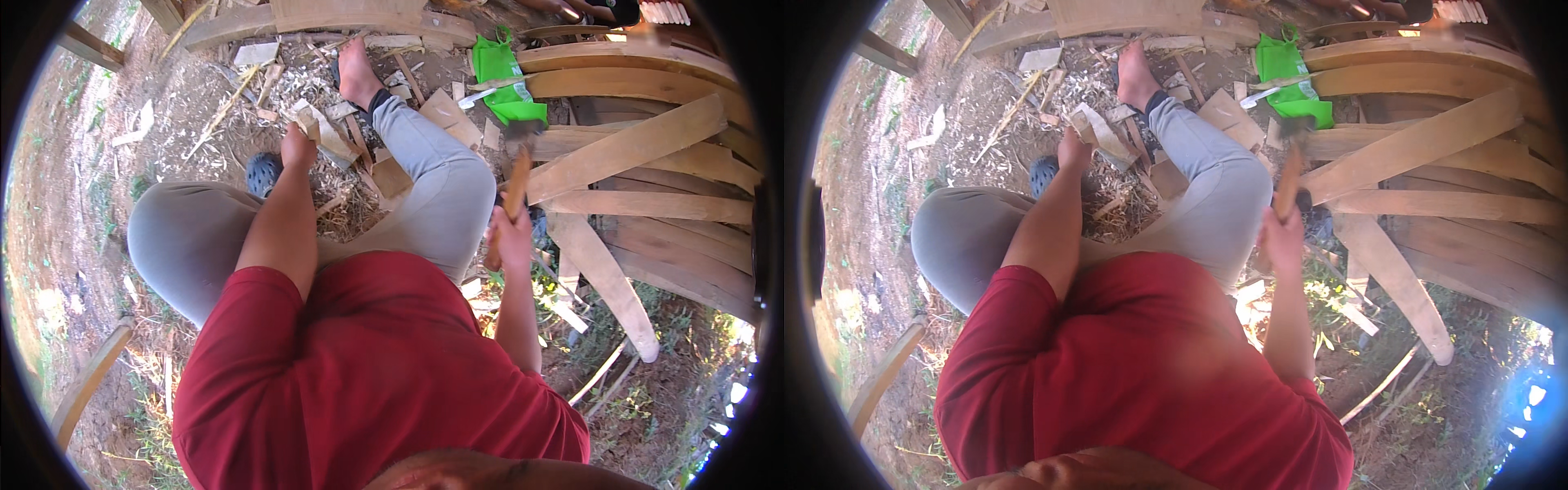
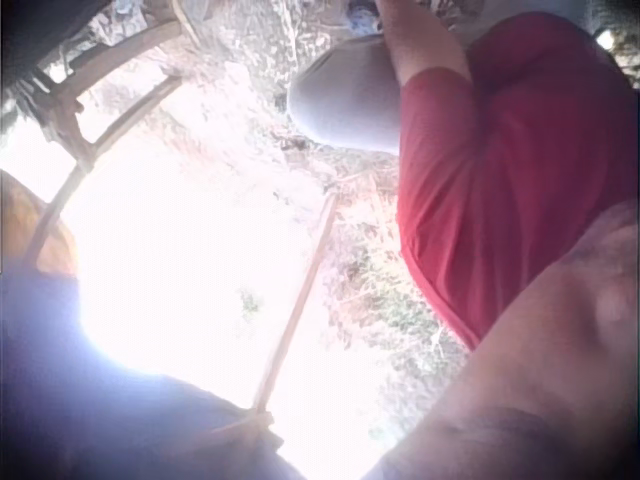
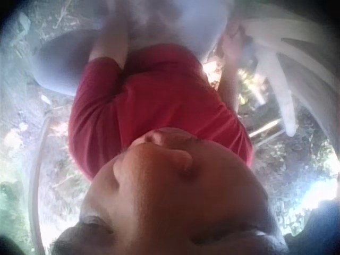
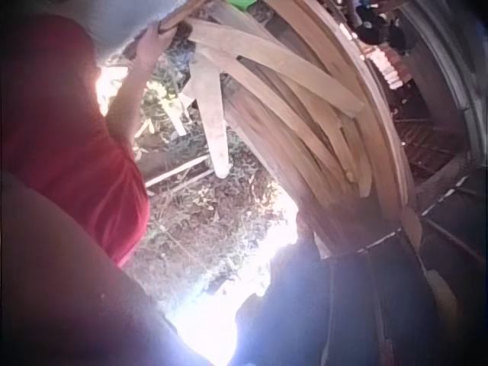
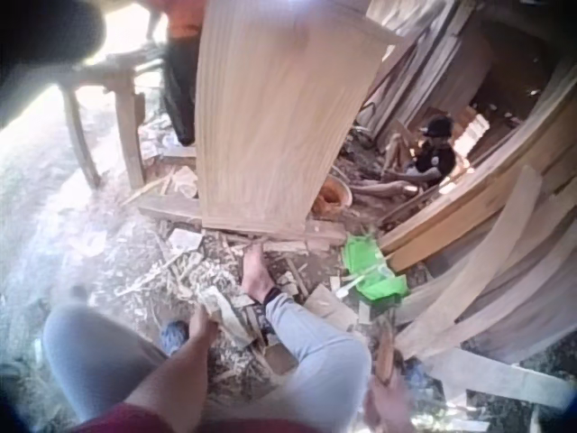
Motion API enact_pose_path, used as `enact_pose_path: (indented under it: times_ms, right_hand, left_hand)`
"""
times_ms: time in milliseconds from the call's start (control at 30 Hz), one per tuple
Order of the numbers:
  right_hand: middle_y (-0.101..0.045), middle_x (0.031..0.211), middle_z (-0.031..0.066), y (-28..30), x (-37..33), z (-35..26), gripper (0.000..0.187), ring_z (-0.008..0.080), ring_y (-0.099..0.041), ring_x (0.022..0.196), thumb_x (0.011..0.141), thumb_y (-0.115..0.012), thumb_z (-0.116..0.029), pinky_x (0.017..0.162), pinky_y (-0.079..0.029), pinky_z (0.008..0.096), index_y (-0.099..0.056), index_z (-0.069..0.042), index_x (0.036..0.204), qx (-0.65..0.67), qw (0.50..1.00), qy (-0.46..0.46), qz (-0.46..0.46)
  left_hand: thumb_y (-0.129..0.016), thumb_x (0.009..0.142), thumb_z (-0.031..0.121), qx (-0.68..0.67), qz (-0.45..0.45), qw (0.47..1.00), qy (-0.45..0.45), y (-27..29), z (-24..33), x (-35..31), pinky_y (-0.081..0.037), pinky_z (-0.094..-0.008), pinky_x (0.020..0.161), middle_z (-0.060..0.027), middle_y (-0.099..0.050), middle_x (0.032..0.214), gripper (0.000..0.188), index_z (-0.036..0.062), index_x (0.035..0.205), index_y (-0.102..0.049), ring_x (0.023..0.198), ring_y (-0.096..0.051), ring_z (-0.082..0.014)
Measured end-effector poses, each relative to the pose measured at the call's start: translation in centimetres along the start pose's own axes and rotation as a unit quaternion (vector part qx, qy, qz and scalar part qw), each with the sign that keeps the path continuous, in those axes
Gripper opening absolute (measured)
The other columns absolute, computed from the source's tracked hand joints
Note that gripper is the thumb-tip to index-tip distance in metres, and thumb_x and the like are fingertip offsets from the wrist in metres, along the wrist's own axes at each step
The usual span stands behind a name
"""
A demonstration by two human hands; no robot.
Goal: The person holds a wooden block and uses a hand tool to carve the surface, then picks up a smaller piece of wood and taps it with a hammer.
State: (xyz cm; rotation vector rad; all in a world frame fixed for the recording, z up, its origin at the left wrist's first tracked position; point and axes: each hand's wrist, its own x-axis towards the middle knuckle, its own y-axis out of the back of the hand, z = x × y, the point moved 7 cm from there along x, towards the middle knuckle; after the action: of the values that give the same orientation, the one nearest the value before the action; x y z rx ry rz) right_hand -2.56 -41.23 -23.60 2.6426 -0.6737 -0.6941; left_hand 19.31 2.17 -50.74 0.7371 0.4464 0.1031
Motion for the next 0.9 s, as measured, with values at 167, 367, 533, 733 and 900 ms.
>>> enact_pose_path:
  times_ms: [167, 367, 533, 733, 900]
  right_hand:
    - [-0.057, 0.075, 0.0008, -13.9, 1.0, -5.7, 0.039, 0.0106, -0.056, 0.055, 0.1, -0.068, -0.015, 0.049, -0.048, 0.0288, -0.055, -0.002, 0.134, 0.018, 0.98, -0.018, -0.196]
    - [-0.058, 0.076, 0.0011, -27.4, 2.0, -8.5, 0.051, 0.0089, -0.055, 0.053, 0.1, -0.067, -0.015, 0.048, -0.047, 0.0288, -0.049, -0.004, 0.146, -0.04, 0.94, 0.003, -0.338]
    - [-0.062, 0.076, 0.0031, -31.8, 2.5, -6.6, 0.061, 0.0105, -0.057, 0.053, 0.099, -0.067, -0.017, 0.049, -0.049, 0.0305, -0.045, -0.006, 0.154, -0.12, 0.918, 0.01, -0.377]
    - [-0.061, 0.074, 0.0026, -32.4, 1.3, -6.0, 0.063, 0.0105, -0.057, 0.054, 0.099, -0.067, -0.017, 0.05, -0.049, 0.0303, -0.043, -0.007, 0.157, -0.146, 0.922, 0.003, -0.358]
    - [-0.071, 0.085, 0.0151, -31.8, 2.7, -4.3, 0.064, 0.0213, -0.069, 0.073, 0.096, -0.069, -0.023, 0.068, -0.055, 0.0376, -0.047, -0.004, 0.153, -0.23, 0.909, 0.056, -0.343]
  left_hand:
    - [-0.071, 0.086, 0.008, 0.005, -0.033, 0.999, 0.013, -0.3, -0.8, 1.0, -0.053, -0.055, 0.095, -0.0293, -0.071, 0.114, 0.041, 0.0043, 0.122, -0.054, 0.111, -0.067, -0.0481]
    - [-0.072, 0.085, 0.014, -0.023, -0.038, 0.999, 0.03, -0.5, -1.2, 2.8, -0.052, -0.0524, 0.096, -0.0284, -0.071, 0.116, 0.041, 0.0044, 0.122, -0.058, 0.115, -0.065, -0.048]
    - [-0.071, 0.087, 0.013, -0.019, -0.047, 0.998, 0.024, -1.0, -0.9, 2.9, -0.052, -0.0527, 0.096, -0.0281, -0.071, 0.116, 0.047, 0.005, 0.131, -0.055, 0.115, -0.066, -0.0467]
    - [-0.06, 0.093, 0.006, -0.016, -0.036, 0.999, 0.026, -0.8, -0.7, 2.7, -0.052, -0.0552, 0.093, -0.0279, -0.071, 0.112, 0.029, 0.005, 0.122, -0.055, 0.11, -0.067, -0.0477]
    - [-0.058, 0.093, 0.004, -0.014, -0.042, 0.998, 0.04, -0.8, -0.8, 2.5, -0.051, -0.0549, 0.094, -0.0279, -0.071, 0.113, 0.028, 0.0057, 0.121, -0.055, 0.112, -0.066, -0.0477]
